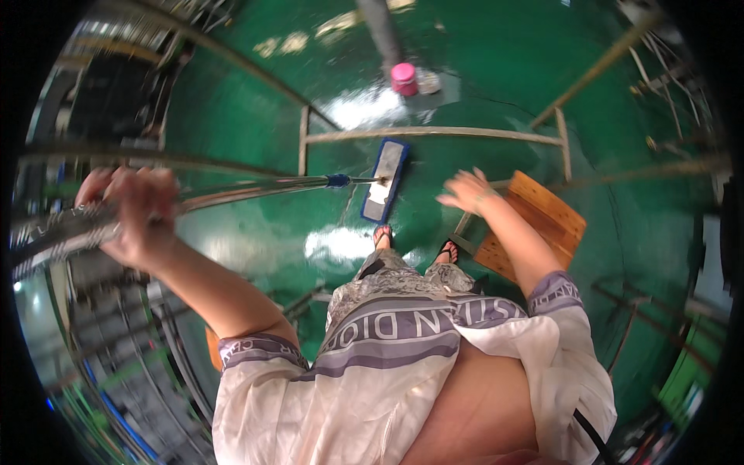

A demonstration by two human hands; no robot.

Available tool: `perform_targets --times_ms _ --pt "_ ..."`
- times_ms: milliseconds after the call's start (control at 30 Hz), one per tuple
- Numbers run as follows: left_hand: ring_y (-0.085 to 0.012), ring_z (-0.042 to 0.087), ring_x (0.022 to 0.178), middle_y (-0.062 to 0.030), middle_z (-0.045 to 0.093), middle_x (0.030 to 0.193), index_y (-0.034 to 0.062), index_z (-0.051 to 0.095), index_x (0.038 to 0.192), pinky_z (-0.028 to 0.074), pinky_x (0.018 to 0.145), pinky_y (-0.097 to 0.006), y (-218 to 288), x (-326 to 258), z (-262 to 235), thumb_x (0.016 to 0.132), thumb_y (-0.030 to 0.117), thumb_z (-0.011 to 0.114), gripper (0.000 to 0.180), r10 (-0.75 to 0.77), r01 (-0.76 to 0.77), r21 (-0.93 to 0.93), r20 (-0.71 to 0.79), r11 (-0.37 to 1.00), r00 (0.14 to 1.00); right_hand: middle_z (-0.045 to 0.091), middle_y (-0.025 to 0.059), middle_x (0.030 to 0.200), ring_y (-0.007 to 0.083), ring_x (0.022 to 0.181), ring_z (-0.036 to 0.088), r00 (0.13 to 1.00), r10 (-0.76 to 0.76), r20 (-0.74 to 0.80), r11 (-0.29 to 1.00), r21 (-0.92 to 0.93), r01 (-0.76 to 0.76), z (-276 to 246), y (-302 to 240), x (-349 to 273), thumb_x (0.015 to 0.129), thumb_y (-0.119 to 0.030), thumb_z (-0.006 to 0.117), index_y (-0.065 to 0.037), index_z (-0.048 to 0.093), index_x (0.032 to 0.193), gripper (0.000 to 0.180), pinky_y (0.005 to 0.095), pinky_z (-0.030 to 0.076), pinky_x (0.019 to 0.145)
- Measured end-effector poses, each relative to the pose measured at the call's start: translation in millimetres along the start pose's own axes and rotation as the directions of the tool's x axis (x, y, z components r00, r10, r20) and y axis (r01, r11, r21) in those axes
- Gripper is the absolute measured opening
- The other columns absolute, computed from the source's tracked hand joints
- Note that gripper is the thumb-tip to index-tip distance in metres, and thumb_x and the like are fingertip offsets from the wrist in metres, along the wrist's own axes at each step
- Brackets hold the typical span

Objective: The person mops a green factory floor using a flat mop, repeatedly dipping it into a bucket of water. They move around the workspace, cleaning around metal frames and wooden stools, and briefly lift a stool to clean underneath it.

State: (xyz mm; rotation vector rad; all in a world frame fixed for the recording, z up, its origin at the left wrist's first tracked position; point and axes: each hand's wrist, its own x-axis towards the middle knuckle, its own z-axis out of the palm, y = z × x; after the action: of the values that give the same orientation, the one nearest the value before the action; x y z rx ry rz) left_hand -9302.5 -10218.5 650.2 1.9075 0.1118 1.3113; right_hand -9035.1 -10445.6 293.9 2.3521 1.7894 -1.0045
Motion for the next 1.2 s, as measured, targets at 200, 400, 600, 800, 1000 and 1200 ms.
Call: perform_targets --times_ms 200,400,600,800,1000,1200 --pt "-0.0081 0.034 0.046 0.0015 0.037 0.06 0.0086 0.053 0.098 0.027 0.054 -0.028 127 -51 -85 0.086 0.013 0.05 0.013 -0.03 0.047 0.111 -0.153 0.993 0.988 0.048 0.0102 0.132 0.0246 0.126 0.04 0.767 0.308 0.563 0.887 -0.462 -0.018 60 51 -11 0.08 -0.065 0.042 -0.01 0.053 0.125 0.071 0.0512 0.014 0.107" --pt "-0.0061 0.043 0.048 0.0041 0.04 0.059 0.0024 0.05 0.115 0.033 0.057 -0.024 201 -101 -122 0.088 0.023 0.054 0.034 0.013 0.025 0.253 -0.151 0.967 0.988 0.049 0.0076 0.132 0.0221 0.123 0.045 0.647 0.337 0.684 0.831 -0.539 0.138 76 72 13 0.081 -0.062 0.04 -0.012 0.053 0.125 0.068 0.0412 0.03 0.1" --pt "-0.0061 0.045 0.045 0.0035 0.042 0.056 0.0012 0.047 0.117 0.038 0.053 -0.022 207 -135 -131 0.087 0.039 0.057 0.05 0.03 0.051 0.391 -0.198 0.919 0.98 0.057 0.0132 0.121 0.0239 0.113 0.053 0.687 0.214 0.694 0.787 -0.539 0.299 70 38 21 0.083 -0.054 0.039 -0.007 0.061 0.115 0.061 0.0392 0.037 0.093" --pt "-0.0073 0.042 0.044 0.0022 0.04 0.055 0.0016 0.046 0.117 0.04 0.052 -0.025 202 -154 -170 0.087 0.039 0.056 0.049 0.001 0.154 0.478 -0.308 0.865 0.951 0.061 0.0155 0.114 0.0261 0.107 0.057 0.734 0.094 0.673 0.723 -0.553 0.415 28 -52 100 0.079 -0.053 0.041 -0.005 0.064 0.107 0.06 0.038 0.041 0.088" --pt "-0.0083 0.042 0.043 0.0007 0.04 0.055 0.0012 0.043 0.119 0.04 0.05 -0.025 212 -190 -181 0.088 0.038 0.056 0.05 0.02 0.249 0.567 -0.424 0.785 0.905 0.06 0.0172 0.113 0.0274 0.106 0.057 0.756 -0.069 0.651 0.604 -0.576 0.551 -2 -160 191 0.08 -0.056 0.039 -0.004 0.064 0.106 0.063 0.0385 0.041 0.088" --pt "-0.008 0.043 0.042 0.0014 0.043 0.056 0.004 0.044 0.113 0.04 0.048 -0.022 229 -211 -160 0.086 0.038 0.058 0.046 0.03 0.301 0.541 -0.518 0.786 0.855 0.06 0.0154 0.114 0.0271 0.107 0.056 0.79 -0.255 0.558 0.487 -0.631 0.604 -7 -256 272 0.085 -0.058 0.032 -0.004 0.063 0.109 0.067 0.0431 0.028 0.099"
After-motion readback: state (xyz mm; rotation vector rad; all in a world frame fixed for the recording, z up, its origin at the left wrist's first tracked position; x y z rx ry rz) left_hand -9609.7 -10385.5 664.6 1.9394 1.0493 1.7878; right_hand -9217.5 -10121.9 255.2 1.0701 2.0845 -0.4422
